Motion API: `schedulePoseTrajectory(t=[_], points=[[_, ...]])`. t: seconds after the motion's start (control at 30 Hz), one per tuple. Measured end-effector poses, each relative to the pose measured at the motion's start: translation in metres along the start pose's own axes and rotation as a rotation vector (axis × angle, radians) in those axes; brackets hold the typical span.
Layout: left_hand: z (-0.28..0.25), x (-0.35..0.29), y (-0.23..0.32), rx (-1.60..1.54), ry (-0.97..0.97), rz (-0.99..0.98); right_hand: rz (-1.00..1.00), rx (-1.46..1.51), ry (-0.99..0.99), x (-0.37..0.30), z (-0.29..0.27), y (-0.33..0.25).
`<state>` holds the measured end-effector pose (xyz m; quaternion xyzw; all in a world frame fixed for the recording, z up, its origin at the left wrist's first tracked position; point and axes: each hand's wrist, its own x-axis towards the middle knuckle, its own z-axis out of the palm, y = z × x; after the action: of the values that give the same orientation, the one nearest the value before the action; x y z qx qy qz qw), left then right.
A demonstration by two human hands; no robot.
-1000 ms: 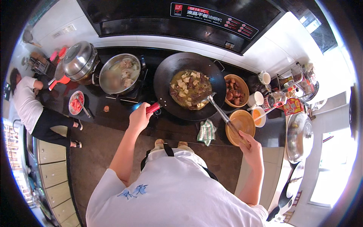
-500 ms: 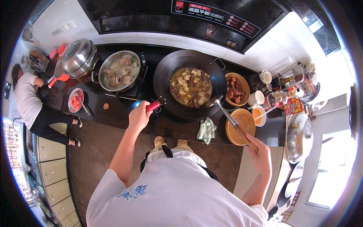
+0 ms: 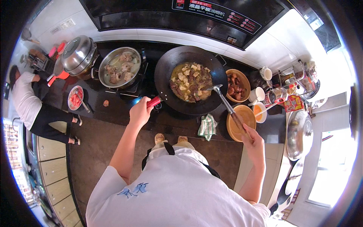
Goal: The person stirs a mixture of meat and vegetables in a wok on a gas stove using a spatula. They occasionally pause to adjust their position or look around the kitchen. Finally, they transfer the cooked food from the wok into a large bowl.
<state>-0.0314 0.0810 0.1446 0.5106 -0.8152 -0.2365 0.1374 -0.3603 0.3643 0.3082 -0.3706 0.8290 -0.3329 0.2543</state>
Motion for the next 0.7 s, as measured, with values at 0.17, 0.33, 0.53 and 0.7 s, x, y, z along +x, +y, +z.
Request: schedulePoseTrajectory(t=[0.17,0.33,0.53,0.7], points=[[0.0,0.001,0.001,-0.012,0.012,0.023,-0.098,-0.08,0.018,0.0,0.03,0.001],[0.003,0.0,-0.003,-0.01,0.032,0.02,-0.212,-0.274,0.004,-0.003,0.032,-0.005],[0.005,0.0,-0.005,-0.012,0.038,0.034,-0.278,-0.119,0.124,0.004,0.044,0.006],[0.003,0.001,-0.002,-0.005,0.012,0.028,-0.199,0.001,0.189,0.045,0.085,0.011]])
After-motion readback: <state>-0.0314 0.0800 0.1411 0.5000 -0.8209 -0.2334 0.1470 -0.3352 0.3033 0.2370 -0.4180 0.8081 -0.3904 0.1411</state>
